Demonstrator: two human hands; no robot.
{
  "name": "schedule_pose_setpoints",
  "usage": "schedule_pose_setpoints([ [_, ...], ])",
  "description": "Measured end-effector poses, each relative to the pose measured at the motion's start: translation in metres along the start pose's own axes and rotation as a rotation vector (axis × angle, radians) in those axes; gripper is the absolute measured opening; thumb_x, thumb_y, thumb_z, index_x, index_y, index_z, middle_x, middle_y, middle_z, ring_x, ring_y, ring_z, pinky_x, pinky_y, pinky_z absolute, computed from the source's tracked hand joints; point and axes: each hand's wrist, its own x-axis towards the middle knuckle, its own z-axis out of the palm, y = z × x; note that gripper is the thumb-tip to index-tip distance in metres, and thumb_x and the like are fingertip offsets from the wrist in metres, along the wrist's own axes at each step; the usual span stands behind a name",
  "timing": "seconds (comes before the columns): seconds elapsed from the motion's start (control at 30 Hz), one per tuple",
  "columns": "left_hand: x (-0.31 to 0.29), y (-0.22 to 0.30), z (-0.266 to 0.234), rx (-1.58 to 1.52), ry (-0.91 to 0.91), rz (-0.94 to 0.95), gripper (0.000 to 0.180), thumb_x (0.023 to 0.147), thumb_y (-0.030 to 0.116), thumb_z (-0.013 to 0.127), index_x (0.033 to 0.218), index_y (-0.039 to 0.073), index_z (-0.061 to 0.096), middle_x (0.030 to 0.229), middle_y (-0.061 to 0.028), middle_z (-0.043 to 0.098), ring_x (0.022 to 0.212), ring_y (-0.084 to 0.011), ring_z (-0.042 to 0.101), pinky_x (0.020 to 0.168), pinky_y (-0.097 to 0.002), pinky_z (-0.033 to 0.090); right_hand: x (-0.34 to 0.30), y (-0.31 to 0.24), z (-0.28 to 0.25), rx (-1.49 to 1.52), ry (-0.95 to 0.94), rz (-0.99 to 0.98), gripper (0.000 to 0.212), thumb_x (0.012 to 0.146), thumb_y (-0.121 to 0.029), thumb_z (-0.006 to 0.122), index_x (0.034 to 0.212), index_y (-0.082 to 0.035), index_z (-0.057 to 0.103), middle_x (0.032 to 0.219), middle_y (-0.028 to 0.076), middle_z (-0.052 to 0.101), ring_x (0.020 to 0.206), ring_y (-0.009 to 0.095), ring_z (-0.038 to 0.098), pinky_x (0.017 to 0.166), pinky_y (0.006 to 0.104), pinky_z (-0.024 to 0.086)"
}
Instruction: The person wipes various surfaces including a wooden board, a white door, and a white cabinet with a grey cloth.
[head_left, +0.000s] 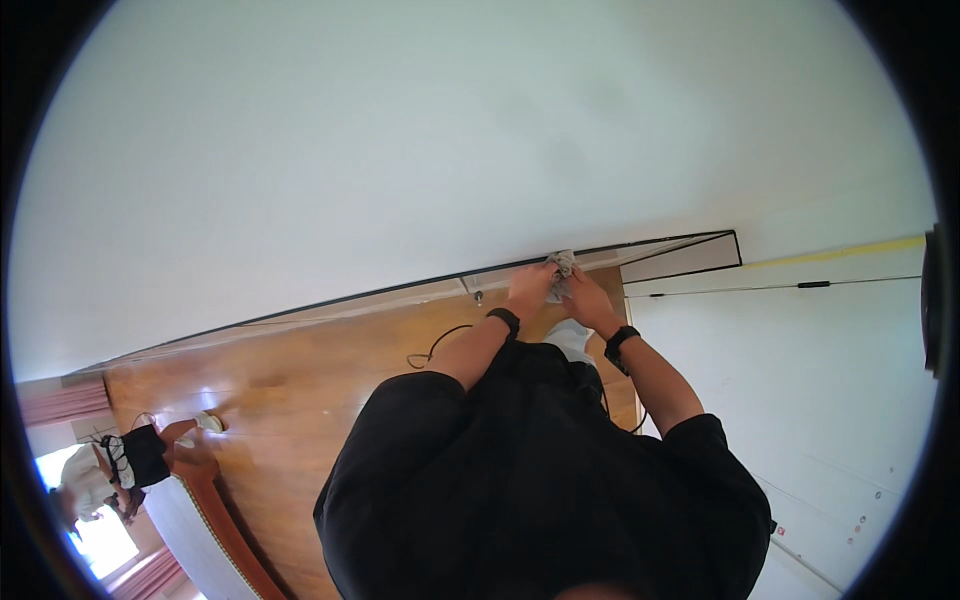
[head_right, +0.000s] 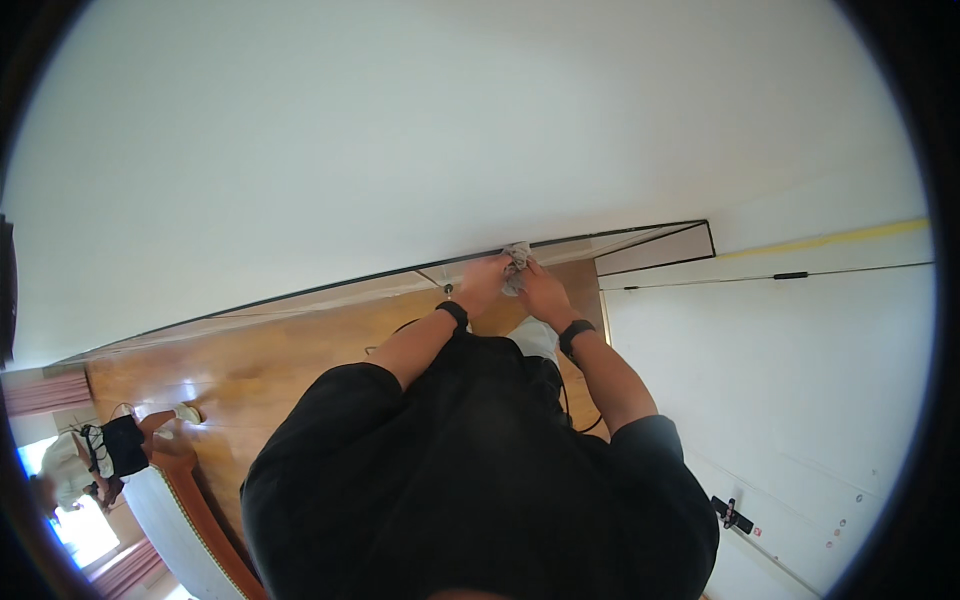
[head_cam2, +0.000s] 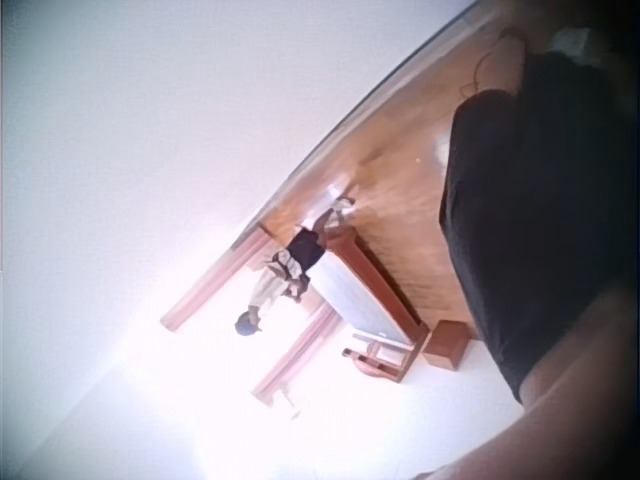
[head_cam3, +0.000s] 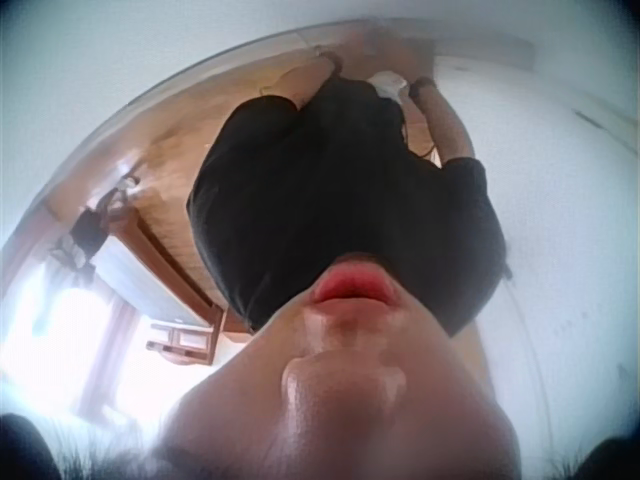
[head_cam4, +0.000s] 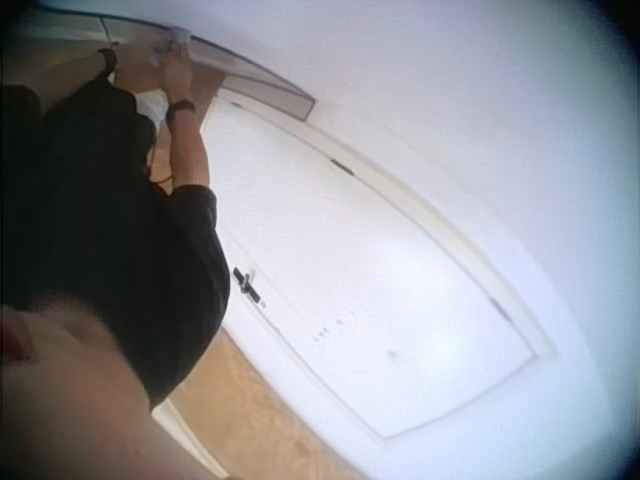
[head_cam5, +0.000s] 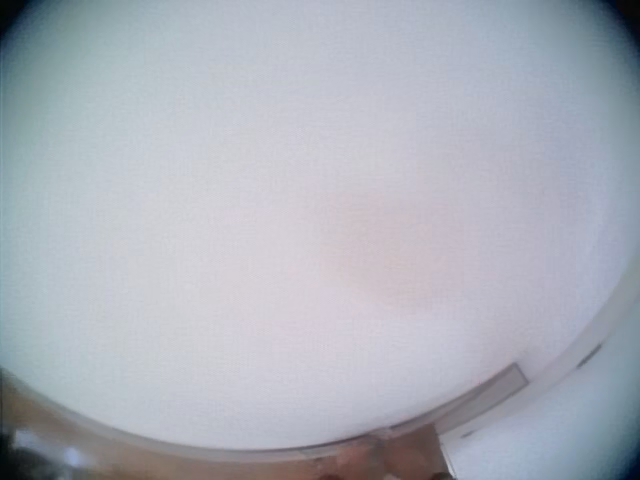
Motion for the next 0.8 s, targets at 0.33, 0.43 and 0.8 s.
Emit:
schedule_pose_setpoints([
  [0.33, -0.041, -0.034, -0.049, -0.02, -0.048, -0.274, 0.022, 0.072, 0.021, 0.057, 0.092, 0.011, 0.058, 0.075, -0.0144, 0.06, 0.072, -0.0328, 0.057, 0.061, -0.0429, 0.045, 0.041, -0.049, -0.009, 0.036, -0.141, -0.102, 0.032, 0.07, -0.021, 0.057, 0.095, -0.001, 0.052, 0.105, 0.015, 0.05, 0.088, 0.032, 0.052, 0.073, 0.0392, 0.044],
  [0.43, -0.064, -0.052, -0.064, -0.066, 0.066, -0.353, 0.027, 0.072, 0.025, 0.058, 0.094, 0.01, 0.058, 0.074, -0.0147, 0.06, 0.069, -0.0327, 0.057, 0.06, -0.0417, 0.045, 0.051, -0.061, 0.009, 0.0, -0.185, -0.212, 0.029, 0.071, -0.021, 0.056, 0.093, -0.002, 0.053, 0.101, 0.013, 0.052, 0.086, 0.032, 0.052, 0.071, 0.0392, 0.045],
  [0.8, -0.096, -0.069, -0.1, -0.034, 0.164, -0.407, 0.023, 0.075, 0.025, 0.056, 0.095, 0.014, 0.06, 0.074, -0.0152, 0.06, 0.07, -0.0334, 0.057, 0.061, -0.041, 0.046, 0.072, -0.112, 0.035, 0.085, -0.247, -0.218, 0.027, 0.072, -0.021, 0.052, 0.094, -0.005, 0.052, 0.09, 0.01, 0.056, 0.081, 0.03, 0.055, 0.066, 0.0399, 0.046],
])
